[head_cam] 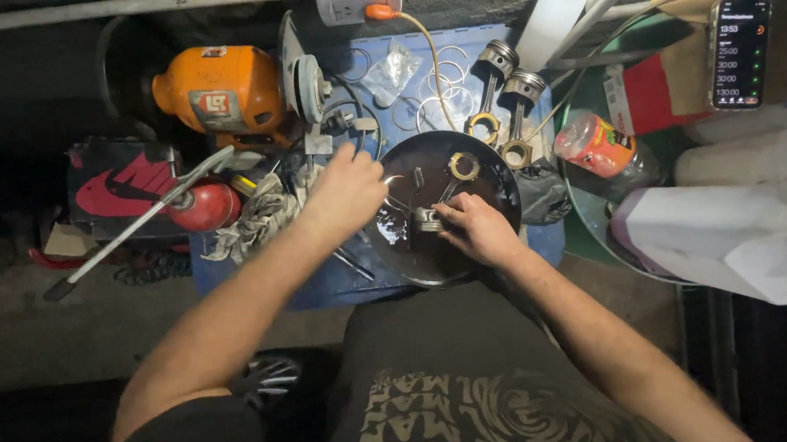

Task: The person cleans a piston by scrubbing it with a wire brush and rinsing it in a bowl of dark liquid. They repeatedly dip the piston into the liquid, scrub various parts of the component, and wipe it with a cloth.

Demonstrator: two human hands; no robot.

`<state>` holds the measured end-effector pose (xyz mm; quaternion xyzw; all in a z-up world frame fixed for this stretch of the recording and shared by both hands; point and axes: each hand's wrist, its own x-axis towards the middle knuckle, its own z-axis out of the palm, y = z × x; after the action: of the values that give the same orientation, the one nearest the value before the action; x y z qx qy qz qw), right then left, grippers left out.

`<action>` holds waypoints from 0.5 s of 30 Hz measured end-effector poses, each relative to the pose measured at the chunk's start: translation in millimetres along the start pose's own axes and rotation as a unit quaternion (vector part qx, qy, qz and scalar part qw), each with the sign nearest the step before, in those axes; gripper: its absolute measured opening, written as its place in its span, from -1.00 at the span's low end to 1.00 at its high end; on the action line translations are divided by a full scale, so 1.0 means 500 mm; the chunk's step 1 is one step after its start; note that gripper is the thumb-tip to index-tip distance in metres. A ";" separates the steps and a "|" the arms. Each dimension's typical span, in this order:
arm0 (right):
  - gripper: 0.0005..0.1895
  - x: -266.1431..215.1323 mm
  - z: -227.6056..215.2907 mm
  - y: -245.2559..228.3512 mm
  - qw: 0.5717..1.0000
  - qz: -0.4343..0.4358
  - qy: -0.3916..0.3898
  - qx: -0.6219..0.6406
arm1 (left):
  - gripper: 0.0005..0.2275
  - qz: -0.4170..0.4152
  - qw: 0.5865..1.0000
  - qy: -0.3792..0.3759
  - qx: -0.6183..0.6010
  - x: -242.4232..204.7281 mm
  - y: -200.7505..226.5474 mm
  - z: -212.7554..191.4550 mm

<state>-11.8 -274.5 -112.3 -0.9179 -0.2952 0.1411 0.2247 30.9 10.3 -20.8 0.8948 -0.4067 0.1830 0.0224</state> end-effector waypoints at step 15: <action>-0.49 0.003 -0.034 0.011 0.999 -0.023 -0.031 -0.009 | -0.63 -0.112 0.992 -0.049 0.017 -0.041 0.042 0.053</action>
<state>-1.4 -283.4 -100.4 -0.9080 -0.3240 0.1616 0.2108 11.4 6.1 -54.6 0.9428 -0.3016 0.1420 0.0077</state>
